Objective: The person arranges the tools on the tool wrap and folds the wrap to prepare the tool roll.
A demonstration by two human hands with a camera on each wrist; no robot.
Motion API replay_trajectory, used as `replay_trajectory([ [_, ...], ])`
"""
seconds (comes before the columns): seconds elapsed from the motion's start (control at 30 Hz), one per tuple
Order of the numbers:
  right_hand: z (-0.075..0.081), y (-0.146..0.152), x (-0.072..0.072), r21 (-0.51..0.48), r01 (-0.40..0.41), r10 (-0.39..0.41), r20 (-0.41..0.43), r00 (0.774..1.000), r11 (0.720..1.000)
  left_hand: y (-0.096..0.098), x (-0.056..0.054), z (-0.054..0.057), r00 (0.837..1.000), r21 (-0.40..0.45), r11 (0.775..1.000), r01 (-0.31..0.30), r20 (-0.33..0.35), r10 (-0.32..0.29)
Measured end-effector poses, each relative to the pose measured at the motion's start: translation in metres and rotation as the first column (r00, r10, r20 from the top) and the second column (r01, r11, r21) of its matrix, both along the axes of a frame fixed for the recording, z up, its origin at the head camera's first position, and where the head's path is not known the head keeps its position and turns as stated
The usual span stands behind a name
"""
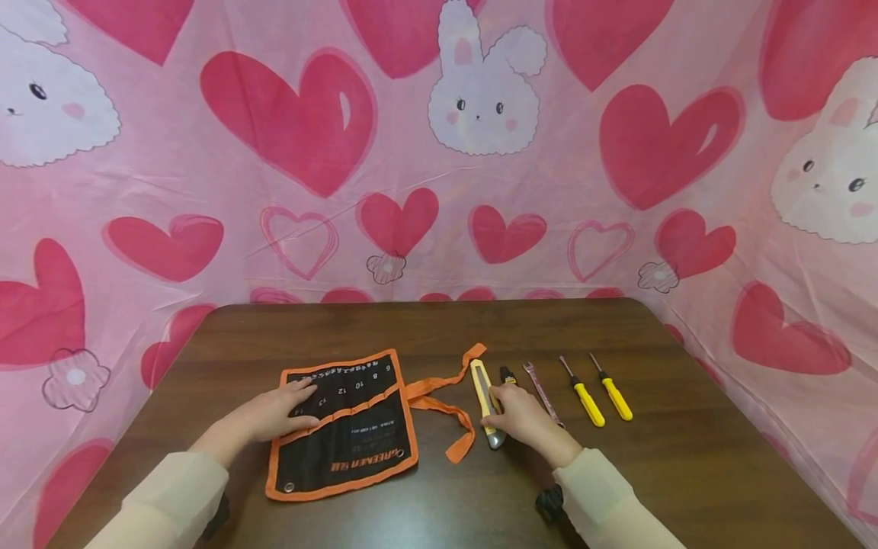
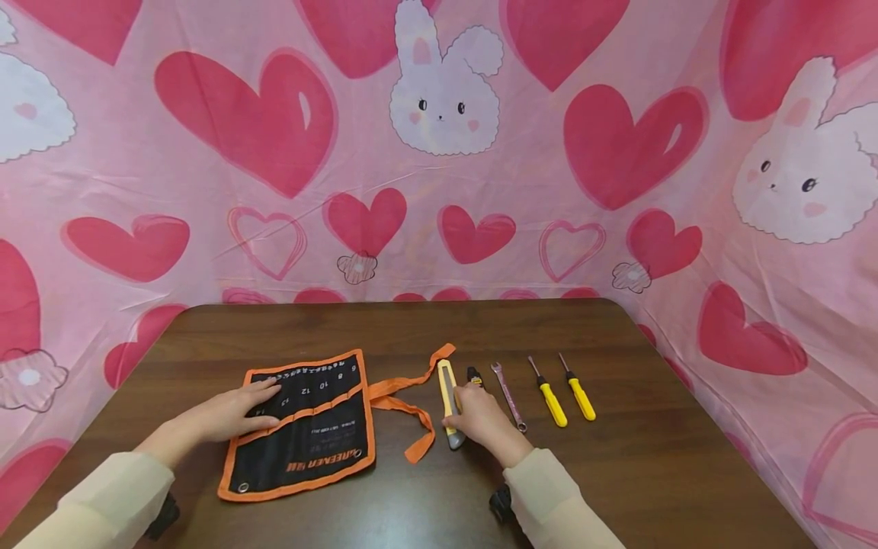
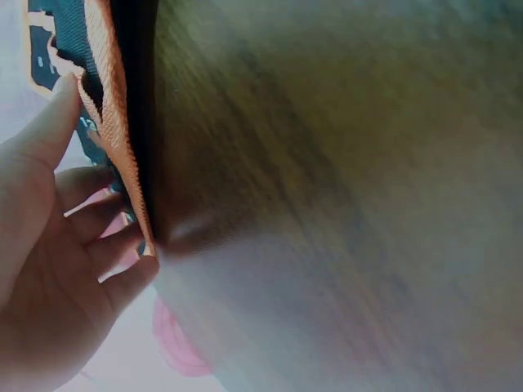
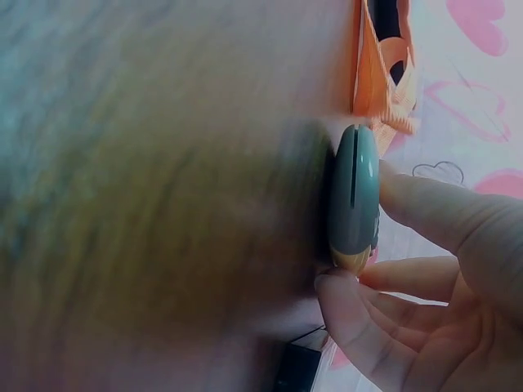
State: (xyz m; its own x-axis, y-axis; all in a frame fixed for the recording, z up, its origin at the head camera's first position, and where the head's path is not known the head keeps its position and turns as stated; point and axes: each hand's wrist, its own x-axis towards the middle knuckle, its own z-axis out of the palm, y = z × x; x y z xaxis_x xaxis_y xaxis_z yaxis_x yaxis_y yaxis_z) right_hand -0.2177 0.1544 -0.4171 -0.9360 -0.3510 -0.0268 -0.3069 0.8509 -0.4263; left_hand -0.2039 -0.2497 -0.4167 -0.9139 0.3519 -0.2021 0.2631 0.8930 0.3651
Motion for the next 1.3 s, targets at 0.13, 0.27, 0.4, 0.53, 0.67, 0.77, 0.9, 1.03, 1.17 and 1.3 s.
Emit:
replay_trajectory([
  [0.13, 0.0, 0.001, 0.0, 0.002, 0.006, -0.006, 0.006, 1.0, 1.0, -0.001, 0.001, -0.001, 1.0, -0.029, 1.0, -0.005, -0.023, 0.004],
  [0.27, 0.001, 0.0, 0.001, 0.002, 0.01, -0.01, 0.004, 1.0, 1.0, -0.001, 0.003, 0.0, 0.998, -0.053, 0.999, 0.004, -0.059, -0.007],
  [0.4, 0.002, 0.0, 0.0, 0.0, 0.009, -0.009, -0.004, 1.0, 1.0, -0.001, 0.006, 0.002, 0.996, -0.074, 0.997, 0.001, -0.093, -0.008],
  [0.53, 0.001, 0.0, 0.0, -0.002, 0.002, -0.002, -0.016, 1.0, 1.0, 0.002, 0.008, 0.002, 0.989, -0.083, 0.996, -0.019, -0.147, 0.006],
  [0.67, 0.001, 0.0, 0.0, -0.005, 0.002, -0.002, -0.019, 1.0, 1.0, 0.005, 0.01, 0.0, 0.978, -0.094, 0.995, -0.042, -0.209, 0.021],
  [0.77, 0.001, 0.0, 0.0, -0.001, -0.01, 0.01, -0.029, 1.0, 1.0, 0.007, 0.013, 0.0, 0.972, -0.106, 0.992, -0.065, -0.233, 0.039],
  [0.9, 0.001, 0.001, 0.001, 0.001, -0.02, 0.02, -0.04, 0.999, 1.0, 0.011, 0.017, 0.0, 0.97, -0.123, 0.988, -0.089, -0.235, 0.058],
  [1.03, 0.001, 0.001, 0.002, 0.002, -0.017, 0.017, -0.038, 0.999, 1.0, 0.014, 0.018, 0.001, 0.974, -0.133, 0.985, -0.107, -0.214, 0.076],
  [1.17, 0.002, 0.001, 0.002, 0.002, -0.01, 0.01, -0.023, 1.0, 1.0, 0.017, 0.019, 0.0, 0.979, -0.139, 0.982, -0.125, -0.175, 0.1],
  [1.3, 0.001, 0.001, 0.002, 0.001, -0.006, 0.006, -0.015, 1.0, 1.0, 0.019, 0.019, -0.001, 0.983, -0.148, 0.978, -0.147, -0.128, 0.128],
])
